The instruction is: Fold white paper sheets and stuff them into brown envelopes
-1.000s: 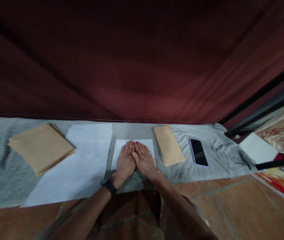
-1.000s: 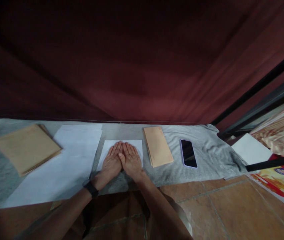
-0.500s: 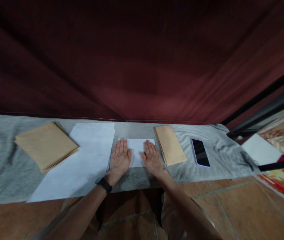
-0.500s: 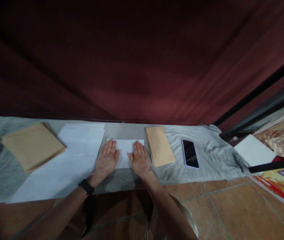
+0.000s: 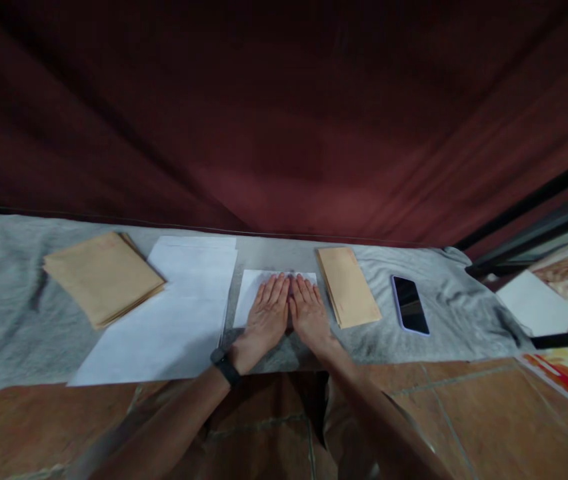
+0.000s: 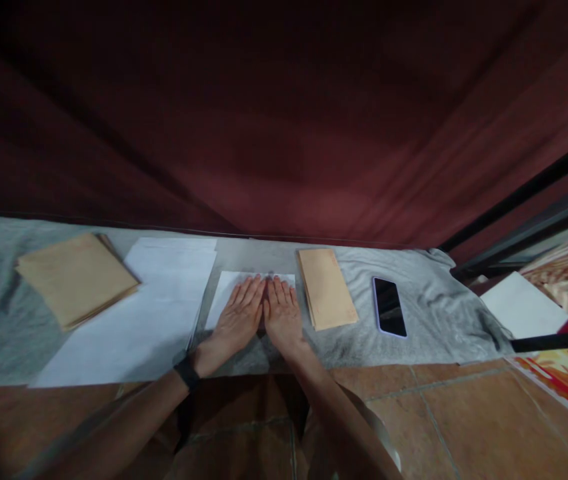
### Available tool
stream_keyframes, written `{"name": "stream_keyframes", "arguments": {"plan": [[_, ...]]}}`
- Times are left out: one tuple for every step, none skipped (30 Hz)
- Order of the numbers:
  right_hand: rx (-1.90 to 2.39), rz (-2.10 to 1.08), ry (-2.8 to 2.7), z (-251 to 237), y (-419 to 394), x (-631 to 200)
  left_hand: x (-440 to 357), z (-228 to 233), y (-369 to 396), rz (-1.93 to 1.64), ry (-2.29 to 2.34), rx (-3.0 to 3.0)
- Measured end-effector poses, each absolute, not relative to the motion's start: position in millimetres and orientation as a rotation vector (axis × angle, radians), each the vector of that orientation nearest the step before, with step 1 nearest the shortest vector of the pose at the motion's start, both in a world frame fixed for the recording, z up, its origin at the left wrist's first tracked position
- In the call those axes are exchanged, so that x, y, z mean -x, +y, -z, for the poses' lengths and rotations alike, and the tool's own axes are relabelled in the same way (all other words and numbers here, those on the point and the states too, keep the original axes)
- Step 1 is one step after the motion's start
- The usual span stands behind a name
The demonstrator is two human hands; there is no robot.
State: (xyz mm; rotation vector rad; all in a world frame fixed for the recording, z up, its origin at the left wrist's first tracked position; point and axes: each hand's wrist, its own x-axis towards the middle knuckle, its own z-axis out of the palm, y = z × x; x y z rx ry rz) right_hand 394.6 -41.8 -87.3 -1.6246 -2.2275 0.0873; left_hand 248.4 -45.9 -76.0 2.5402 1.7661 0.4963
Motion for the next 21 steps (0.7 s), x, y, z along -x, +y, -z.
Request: {"name": "stream_keyframes", "arguments": {"plan": [[1.619, -0.110, -2.255, 86, -42, -394, -250, 78, -47, -0.474, 1.746, -2.557], [1.621, -0.127, -2.276, 86, -42, -394, -251, 80, -48, -0.449, 1.745, -2.564], [1.630, -0.134, -2.291, 86, -42, -394, -250, 82, -48, -0.426, 1.753, -2.566], [1.638, -0.131, -2.302, 87, -42, -396, -248, 83, -48, -0.408, 1.759, -2.569], [1.645, -0.118, -2.310, 88, -42, -397, -246, 84, -48, -0.396, 1.759, -2.576], [1.650, -0.099, -2.316, 89, -42, -399, -244, 84, -47, -0.390, 1.757, -2.582], [1.651, -0.079, -2.319, 90, -43, -401, -241, 83, -46, -0.388, 1.758, -2.585], [1.651, -0.062, -2.322, 92, -43, -404, -239, 82, -46, -0.389, 1.761, -2.586], [1.650, -0.047, -2.325, 93, -43, -406, -237, 81, -46, -0.390, 1.765, -2.588], [1.649, -0.034, -2.327, 94, -44, -408, -235, 80, -45, -0.390, 1.769, -2.591], [1.647, -0.023, -2.330, 94, -44, -409, -234, 78, -45, -0.390, 1.771, -2.598], [1.645, -0.013, -2.332, 95, -45, -411, -233, 77, -45, -0.388, 1.769, -2.609], [1.644, -0.002, -2.332, 96, -45, -413, -232, 76, -45, -0.381, 1.763, -2.624], [1.644, 0.010, -2.329, 97, -46, -414, -230, 74, -45, -0.371, 1.753, -2.640], [1.644, 0.024, -2.327, 98, -46, -415, -229, 73, -44, -0.361, 1.746, -2.654], [1.643, 0.039, -2.325, 98, -47, -416, -228, 72, -44, -0.351, 1.741, -2.666], [1.641, 0.055, -2.321, 99, -47, -418, -227, 72, -43, -0.343, 1.737, -2.677], [1.640, 0.069, -2.316, 100, -47, -419, -225, 71, -43, -0.337, 1.736, -2.686], [1.638, 0.081, -2.312, 101, -48, -420, -224, 70, -42, -0.331, 1.739, -2.691], [1.635, 0.090, -2.307, 101, -48, -421, -223, 70, -42, -0.326, 1.747, -2.692], [1.630, 0.097, -2.304, 102, -48, -422, -222, 69, -41, -0.320, 1.754, -2.690]]}}
